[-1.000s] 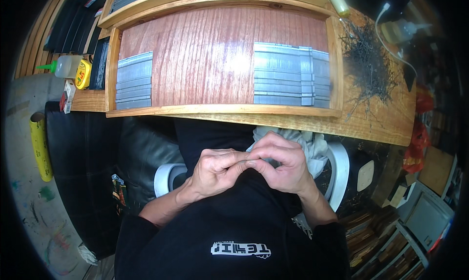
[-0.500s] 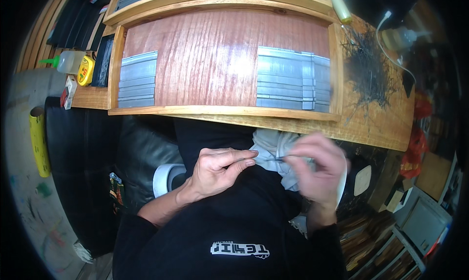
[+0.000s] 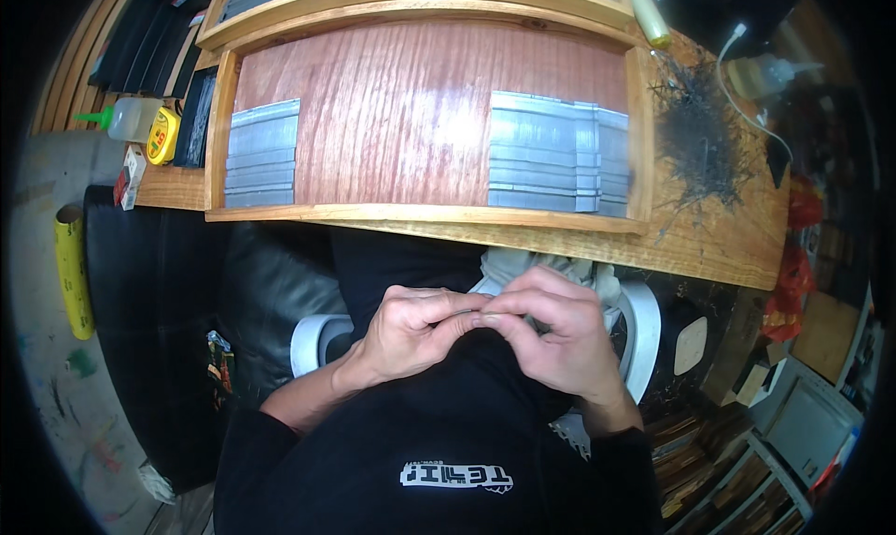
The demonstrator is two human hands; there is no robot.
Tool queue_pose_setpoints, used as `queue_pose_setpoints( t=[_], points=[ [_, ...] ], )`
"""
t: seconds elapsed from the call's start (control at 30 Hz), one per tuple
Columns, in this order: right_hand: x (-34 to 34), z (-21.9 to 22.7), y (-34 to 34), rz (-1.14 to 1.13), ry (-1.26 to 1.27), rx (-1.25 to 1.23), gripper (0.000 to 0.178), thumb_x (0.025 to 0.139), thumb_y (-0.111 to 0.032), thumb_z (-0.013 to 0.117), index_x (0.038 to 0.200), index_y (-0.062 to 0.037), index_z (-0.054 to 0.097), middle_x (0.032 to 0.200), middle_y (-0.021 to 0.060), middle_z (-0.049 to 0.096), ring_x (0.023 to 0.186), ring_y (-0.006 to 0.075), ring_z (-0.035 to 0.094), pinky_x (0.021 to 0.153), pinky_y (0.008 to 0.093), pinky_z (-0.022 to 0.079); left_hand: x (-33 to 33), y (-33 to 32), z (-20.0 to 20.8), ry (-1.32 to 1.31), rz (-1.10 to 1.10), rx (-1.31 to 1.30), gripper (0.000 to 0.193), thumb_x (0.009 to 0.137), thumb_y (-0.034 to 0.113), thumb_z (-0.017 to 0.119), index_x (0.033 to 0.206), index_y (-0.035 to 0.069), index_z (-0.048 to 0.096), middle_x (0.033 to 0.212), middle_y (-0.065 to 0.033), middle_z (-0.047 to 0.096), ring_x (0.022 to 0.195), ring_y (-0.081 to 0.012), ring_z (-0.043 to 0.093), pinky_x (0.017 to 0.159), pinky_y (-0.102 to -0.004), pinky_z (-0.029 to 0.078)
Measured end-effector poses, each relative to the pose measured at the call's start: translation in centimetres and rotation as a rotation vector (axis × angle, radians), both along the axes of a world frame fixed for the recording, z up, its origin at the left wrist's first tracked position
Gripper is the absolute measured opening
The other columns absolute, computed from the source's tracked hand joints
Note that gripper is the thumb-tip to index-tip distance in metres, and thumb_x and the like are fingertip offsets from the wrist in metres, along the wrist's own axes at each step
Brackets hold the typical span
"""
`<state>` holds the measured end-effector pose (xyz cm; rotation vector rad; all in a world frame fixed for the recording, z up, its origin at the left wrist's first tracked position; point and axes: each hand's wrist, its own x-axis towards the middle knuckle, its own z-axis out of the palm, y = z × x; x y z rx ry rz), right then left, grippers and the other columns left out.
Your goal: The person sits at a wooden workbench and repeatedly picks up small rectangular metal pieces from a tray. They hold each piece with both hands, inspect it, and place it back. The person occasionally picks up a thin metal pin and attempts to insert it into the piece before returning it to the tray.
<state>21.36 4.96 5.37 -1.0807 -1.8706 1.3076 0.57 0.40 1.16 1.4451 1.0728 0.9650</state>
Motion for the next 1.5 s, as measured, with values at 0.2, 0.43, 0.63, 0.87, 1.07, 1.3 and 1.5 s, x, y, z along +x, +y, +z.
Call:
queue_pose_setpoints(
  t=[0.2,0.43,0.63,0.87,1.07,1.3,1.5],
  points=[
    [-1.2,-1.6,-0.8,-0.003,0.108,0.022,0.019,0.078,0.006,0.080,0.096,0.0020,0.075,0.087,0.0111,0.068,0.078,0.0230,0.068,0.067,0.0316,0.054,-0.3,-0.1,-0.4,0.027,-0.021,0.059,0.024,0.087,-0.002,0.078,0.111,-0.006,0.075,0.087,-0.0190,0.076,0.076,-0.0290,0.076,0.068,-0.0326,0.059],
    [-0.9,-1.9,-0.9,0.001,0.135,-0.023,0.020,0.078,0.006,0.082,0.097,0.0005,0.077,0.089,0.0100,0.070,0.080,0.0215,0.068,0.067,0.0299,0.055,-0.5,0.1,-0.5,0.013,-0.064,0.049,0.024,0.085,-0.004,0.077,0.109,-0.007,0.075,0.083,-0.0198,0.074,0.074,-0.0298,0.075,0.066,-0.0336,0.058],
    [-1.0,-2.1,-0.9,-0.017,0.149,-0.044,0.017,0.079,0.004,0.084,0.094,-0.0005,0.079,0.088,0.0093,0.072,0.078,0.0168,0.070,0.068,0.0268,0.056,-0.6,0.1,-0.4,0.019,-0.062,0.031,0.025,0.086,-0.002,0.077,0.110,-0.007,0.075,0.083,-0.0205,0.074,0.074,-0.0303,0.075,0.066,-0.0337,0.058],
    [-1.0,-2.1,-0.7,-0.016,0.132,-0.032,0.015,0.078,0.002,0.085,0.091,-0.0008,0.077,0.086,0.0090,0.073,0.078,0.0172,0.071,0.068,0.0270,0.056,-0.5,-0.1,-0.6,-0.006,-0.055,0.024,0.025,0.087,-0.001,0.077,0.112,-0.006,0.075,0.086,-0.0209,0.076,0.077,-0.0301,0.077,0.069,-0.0334,0.060],
    [-0.9,-2.1,-0.7,0.002,0.145,-0.040,0.016,0.079,0.005,0.080,0.094,0.0003,0.075,0.088,0.0111,0.071,0.079,0.0223,0.071,0.068,0.0301,0.056,-0.3,-0.2,-0.8,-0.028,-0.036,0.034,0.023,0.089,0.000,0.077,0.111,-0.006,0.076,0.086,-0.0202,0.076,0.076,-0.0272,0.077,0.068,-0.0322,0.059],
    [-1.1,-1.6,-0.6,0.000,0.121,-0.028,0.013,0.082,0.003,0.079,0.093,0.0012,0.073,0.088,0.0108,0.069,0.078,0.0229,0.069,0.068,0.0314,0.055,-0.1,-0.4,-0.7,-0.022,-0.012,-0.003,0.019,0.091,0.002,0.078,0.108,-0.006,0.077,0.078,-0.0177,0.075,0.067,-0.0219,0.074,0.060,-0.0284,0.055],
    [-1.3,-1.5,-0.7,-0.005,0.094,0.015,0.013,0.083,0.002,0.080,0.093,0.0018,0.073,0.087,0.0109,0.069,0.078,0.0223,0.069,0.068,0.0306,0.055,-0.3,-0.5,-0.3,-0.006,-0.012,-0.046,0.018,0.091,0.003,0.078,0.107,-0.006,0.076,0.079,-0.0172,0.076,0.069,-0.0200,0.075,0.060,-0.0279,0.055]
  ],
)
